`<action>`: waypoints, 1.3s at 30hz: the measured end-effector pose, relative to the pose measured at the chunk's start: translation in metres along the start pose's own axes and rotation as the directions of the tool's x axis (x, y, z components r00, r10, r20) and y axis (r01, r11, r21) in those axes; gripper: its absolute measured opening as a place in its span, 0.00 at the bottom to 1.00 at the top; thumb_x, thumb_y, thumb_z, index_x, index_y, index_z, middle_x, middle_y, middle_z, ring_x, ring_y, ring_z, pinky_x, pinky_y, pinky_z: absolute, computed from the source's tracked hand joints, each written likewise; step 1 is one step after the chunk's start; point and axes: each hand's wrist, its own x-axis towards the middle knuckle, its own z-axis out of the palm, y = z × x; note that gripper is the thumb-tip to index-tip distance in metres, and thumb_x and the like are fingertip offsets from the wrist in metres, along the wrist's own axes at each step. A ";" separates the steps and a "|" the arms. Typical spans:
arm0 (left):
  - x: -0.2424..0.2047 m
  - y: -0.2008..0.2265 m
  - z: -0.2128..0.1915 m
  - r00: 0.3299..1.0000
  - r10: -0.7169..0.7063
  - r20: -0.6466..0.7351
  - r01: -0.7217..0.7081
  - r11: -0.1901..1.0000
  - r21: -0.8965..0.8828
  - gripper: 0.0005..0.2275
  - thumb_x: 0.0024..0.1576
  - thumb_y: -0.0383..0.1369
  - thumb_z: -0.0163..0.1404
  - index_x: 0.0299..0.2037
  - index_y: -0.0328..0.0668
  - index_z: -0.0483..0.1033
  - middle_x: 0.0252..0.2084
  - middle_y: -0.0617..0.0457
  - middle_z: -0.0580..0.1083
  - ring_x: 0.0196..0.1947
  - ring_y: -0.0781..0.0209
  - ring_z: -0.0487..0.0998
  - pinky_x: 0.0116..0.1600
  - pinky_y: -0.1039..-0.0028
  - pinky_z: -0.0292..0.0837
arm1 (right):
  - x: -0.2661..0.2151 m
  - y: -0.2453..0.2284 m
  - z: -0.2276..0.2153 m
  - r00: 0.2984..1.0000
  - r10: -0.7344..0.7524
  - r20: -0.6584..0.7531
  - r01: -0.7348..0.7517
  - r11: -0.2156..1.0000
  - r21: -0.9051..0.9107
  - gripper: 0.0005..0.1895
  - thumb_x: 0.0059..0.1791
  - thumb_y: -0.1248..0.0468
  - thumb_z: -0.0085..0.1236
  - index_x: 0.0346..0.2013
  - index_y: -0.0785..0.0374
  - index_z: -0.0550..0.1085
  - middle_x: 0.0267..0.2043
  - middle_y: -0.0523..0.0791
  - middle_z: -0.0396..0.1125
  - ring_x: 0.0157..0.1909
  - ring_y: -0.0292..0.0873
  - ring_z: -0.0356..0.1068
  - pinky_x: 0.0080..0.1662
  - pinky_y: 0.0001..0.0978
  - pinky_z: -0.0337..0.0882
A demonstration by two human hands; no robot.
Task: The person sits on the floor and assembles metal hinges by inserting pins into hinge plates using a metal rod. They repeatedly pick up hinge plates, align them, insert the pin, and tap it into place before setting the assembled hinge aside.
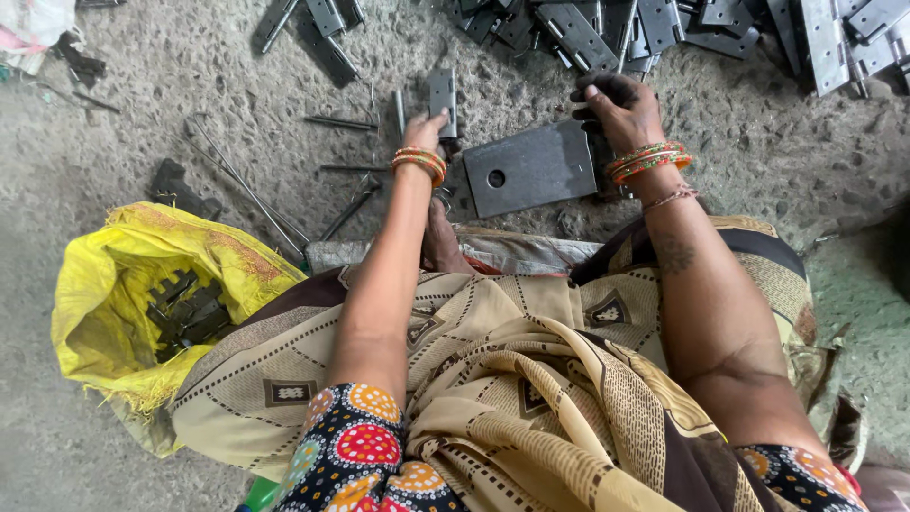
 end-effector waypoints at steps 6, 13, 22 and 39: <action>-0.111 0.096 0.052 0.854 0.518 0.044 -0.506 0.809 0.298 0.07 0.65 0.30 0.49 0.47 0.34 0.76 0.33 0.52 0.80 0.26 0.64 0.81 0.28 0.72 0.77 | 0.000 0.001 0.004 0.999 -0.040 0.032 0.040 0.999 0.005 0.11 0.56 0.65 0.57 0.52 0.67 0.76 0.47 0.46 0.77 0.43 0.39 0.78 0.46 0.28 0.79; -0.182 0.097 0.084 0.260 0.962 -0.083 -0.829 0.267 0.492 0.16 0.68 0.27 0.47 0.64 0.36 0.57 0.38 0.49 0.79 0.33 0.61 0.83 0.37 0.76 0.80 | -0.005 -0.003 0.012 0.998 -0.020 0.065 0.030 0.987 -0.160 0.12 0.58 0.62 0.56 0.52 0.65 0.76 0.46 0.45 0.77 0.42 0.38 0.78 0.41 0.29 0.77; -0.169 -0.045 0.071 0.932 0.349 0.098 -0.219 0.327 0.919 0.12 0.58 0.29 0.54 0.47 0.33 0.67 0.33 0.34 0.78 0.32 0.41 0.83 0.37 0.58 0.80 | -0.021 0.005 0.040 0.969 0.201 0.145 -0.113 0.879 -0.462 0.18 0.53 0.58 0.58 0.53 0.65 0.76 0.46 0.48 0.76 0.41 0.39 0.79 0.39 0.33 0.82; -0.187 -0.030 0.103 0.850 0.402 0.341 -0.470 0.870 0.147 0.18 0.63 0.41 0.55 0.55 0.36 0.72 0.44 0.53 0.79 0.40 0.67 0.80 0.46 0.69 0.77 | -0.015 0.003 0.043 0.963 0.058 0.264 -0.017 0.988 -0.154 0.27 0.41 0.66 0.72 0.51 0.70 0.72 0.46 0.45 0.74 0.47 0.37 0.75 0.53 0.30 0.78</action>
